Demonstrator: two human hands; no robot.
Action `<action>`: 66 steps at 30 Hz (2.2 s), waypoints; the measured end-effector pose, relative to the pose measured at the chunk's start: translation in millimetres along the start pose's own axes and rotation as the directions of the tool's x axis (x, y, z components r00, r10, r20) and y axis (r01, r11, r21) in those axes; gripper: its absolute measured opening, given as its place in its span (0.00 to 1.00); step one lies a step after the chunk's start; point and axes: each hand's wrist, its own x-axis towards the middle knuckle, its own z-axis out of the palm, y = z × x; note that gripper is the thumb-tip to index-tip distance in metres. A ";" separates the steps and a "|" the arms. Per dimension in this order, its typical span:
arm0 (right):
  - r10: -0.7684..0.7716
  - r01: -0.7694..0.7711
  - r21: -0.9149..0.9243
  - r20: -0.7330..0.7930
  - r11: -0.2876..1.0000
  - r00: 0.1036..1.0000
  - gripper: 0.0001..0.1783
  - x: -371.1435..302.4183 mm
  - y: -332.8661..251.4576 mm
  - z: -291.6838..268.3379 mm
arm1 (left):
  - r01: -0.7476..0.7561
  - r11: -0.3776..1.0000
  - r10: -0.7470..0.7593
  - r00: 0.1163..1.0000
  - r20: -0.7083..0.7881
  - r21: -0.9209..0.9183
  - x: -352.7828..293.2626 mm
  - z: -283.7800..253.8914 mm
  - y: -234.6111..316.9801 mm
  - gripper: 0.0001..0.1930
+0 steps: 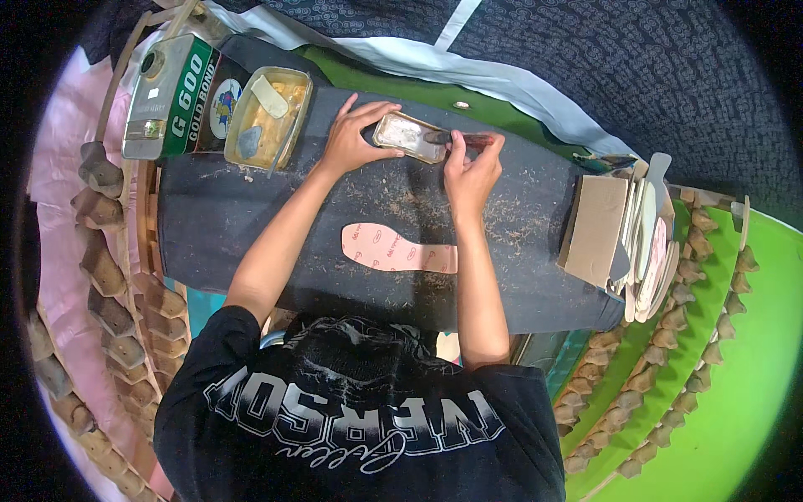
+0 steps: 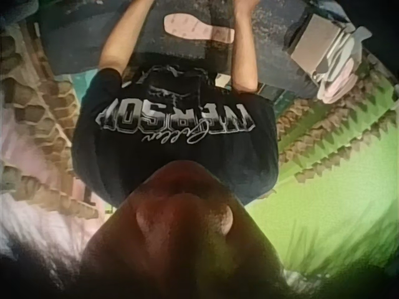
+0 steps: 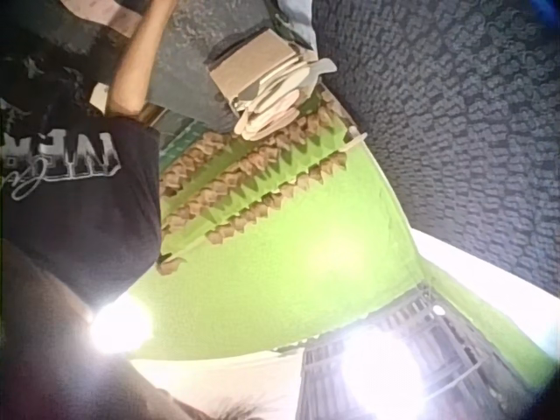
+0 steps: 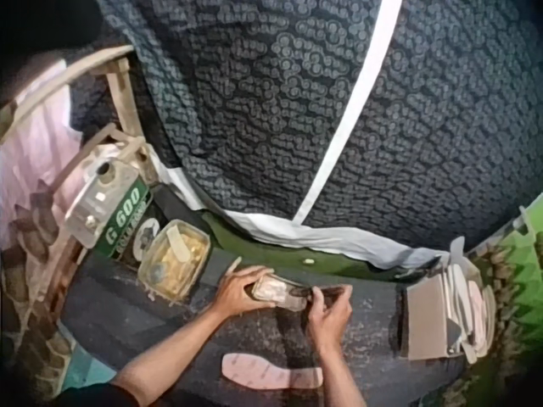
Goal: Applying adhesive to shoe insoles using a brush and preparing them for further assembly.
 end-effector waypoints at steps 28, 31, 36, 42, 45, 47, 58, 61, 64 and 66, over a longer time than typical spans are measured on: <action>-0.276 0.262 0.090 0.380 0.961 0.883 0.13 5.2 -4.2 20.6 | 0.025 0.997 -0.027 0.999 0.034 0.069 1.6 5.2 1.3 0.47; -0.329 0.293 0.150 0.388 0.944 0.861 0.13 9.6 -3.1 34.8 | 0.028 0.998 -0.030 0.999 0.039 0.054 2.9 6.8 0.8 0.47; -0.258 0.257 0.054 0.377 0.965 0.889 0.12 12.0 -12.0 9.4 | 0.053 0.995 -0.059 0.996 0.073 0.081 1.9 7.8 -2.1 0.50; 0.042 -0.087 0.409 0.118 0.908 0.992 0.15 -40.5 -7.9 -60.4 | 0.049 0.999 -0.048 0.997 -0.060 0.014 -1.0 4.8 8.5 0.52; 0.139 -0.176 0.356 0.128 0.918 0.982 0.17 -84.4 -0.2 -90.3 | 0.110 0.994 -0.107 0.981 -0.161 0.006 -38.3 -18.3 37.8 0.47; 0.007 -0.011 0.033 0.099 0.999 0.995 0.18 -115.1 17.1 -106.5 | 0.146 0.989 -0.146 0.988 -0.053 -0.004 -75.3 -29.2 55.4 0.32; 0.193 -0.195 0.038 0.068 0.980 0.979 0.15 -174.0 41.4 -118.4 | 0.156 0.970 -0.179 0.976 0.120 0.184 -208.5 -36.4 105.2 0.35; -0.028 0.009 -0.261 -0.069 0.965 0.997 0.11 -162.3 62.0 -127.1 | 0.168 0.965 -0.194 0.974 0.116 0.200 -214.1 -35.8 111.5 0.35; -0.104 0.093 -0.294 -0.024 0.951 0.994 0.10 -163.0 51.2 -123.5 | 0.194 0.957 -0.209 0.977 0.048 0.217 -220.2 -24.8 121.7 0.33; -0.168 0.193 -0.330 0.104 0.924 0.980 0.10 -176.0 42.2 -103.8 | 0.213 0.955 -0.221 0.975 0.016 0.206 -225.8 -21.5 119.9 0.34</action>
